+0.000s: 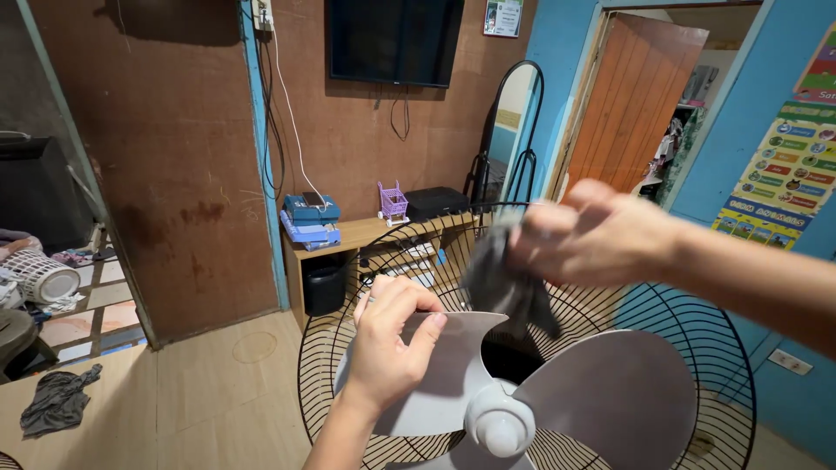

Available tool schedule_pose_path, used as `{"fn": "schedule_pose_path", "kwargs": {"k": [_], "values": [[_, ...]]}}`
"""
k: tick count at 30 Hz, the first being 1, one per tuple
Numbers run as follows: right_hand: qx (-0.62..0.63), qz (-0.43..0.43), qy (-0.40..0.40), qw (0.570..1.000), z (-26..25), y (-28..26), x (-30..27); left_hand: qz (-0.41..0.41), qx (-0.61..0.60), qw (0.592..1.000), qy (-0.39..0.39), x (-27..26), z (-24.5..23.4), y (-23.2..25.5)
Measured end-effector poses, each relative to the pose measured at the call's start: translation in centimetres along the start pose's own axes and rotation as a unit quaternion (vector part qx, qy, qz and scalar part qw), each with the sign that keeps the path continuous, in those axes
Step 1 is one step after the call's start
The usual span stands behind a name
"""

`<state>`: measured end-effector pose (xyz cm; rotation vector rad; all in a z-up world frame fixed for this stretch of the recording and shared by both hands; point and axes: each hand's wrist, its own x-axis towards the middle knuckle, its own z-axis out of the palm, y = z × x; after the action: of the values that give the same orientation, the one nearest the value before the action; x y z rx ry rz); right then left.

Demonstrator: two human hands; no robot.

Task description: The person wipes the front grill, blades, and rear grill of a standing fan using a gray cloth. They rotate the fan head to reach different sections and continue wiping until the entire fan surface is covered.

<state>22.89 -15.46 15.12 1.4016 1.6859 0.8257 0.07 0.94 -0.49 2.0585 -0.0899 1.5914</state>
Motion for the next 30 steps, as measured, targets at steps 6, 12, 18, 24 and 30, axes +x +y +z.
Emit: {"fn": "schedule_pose_path", "kwargs": {"k": [6,12,18,24,30], "values": [[-0.139,0.057,0.224,0.963,-0.9,-3.4,0.1,0.012,0.008,1.000,0.005,0.2,0.0,0.2],[-0.062,0.004,0.245,0.967,-0.9,-4.6,4.4,0.020,0.018,1.000,0.009,0.7,0.8,0.9],[-0.120,0.072,0.195,0.971,0.4,-4.8,2.4,0.024,0.032,0.999,0.023,0.5,1.2,0.5],[-0.055,0.089,0.147,0.984,-0.2,-3.9,-4.1,-0.065,0.043,0.995,0.060,-0.4,2.2,-1.6],[0.018,0.025,0.181,0.983,-3.3,-0.9,-5.1,-0.136,0.081,0.987,0.032,0.1,1.7,-1.2]]}}
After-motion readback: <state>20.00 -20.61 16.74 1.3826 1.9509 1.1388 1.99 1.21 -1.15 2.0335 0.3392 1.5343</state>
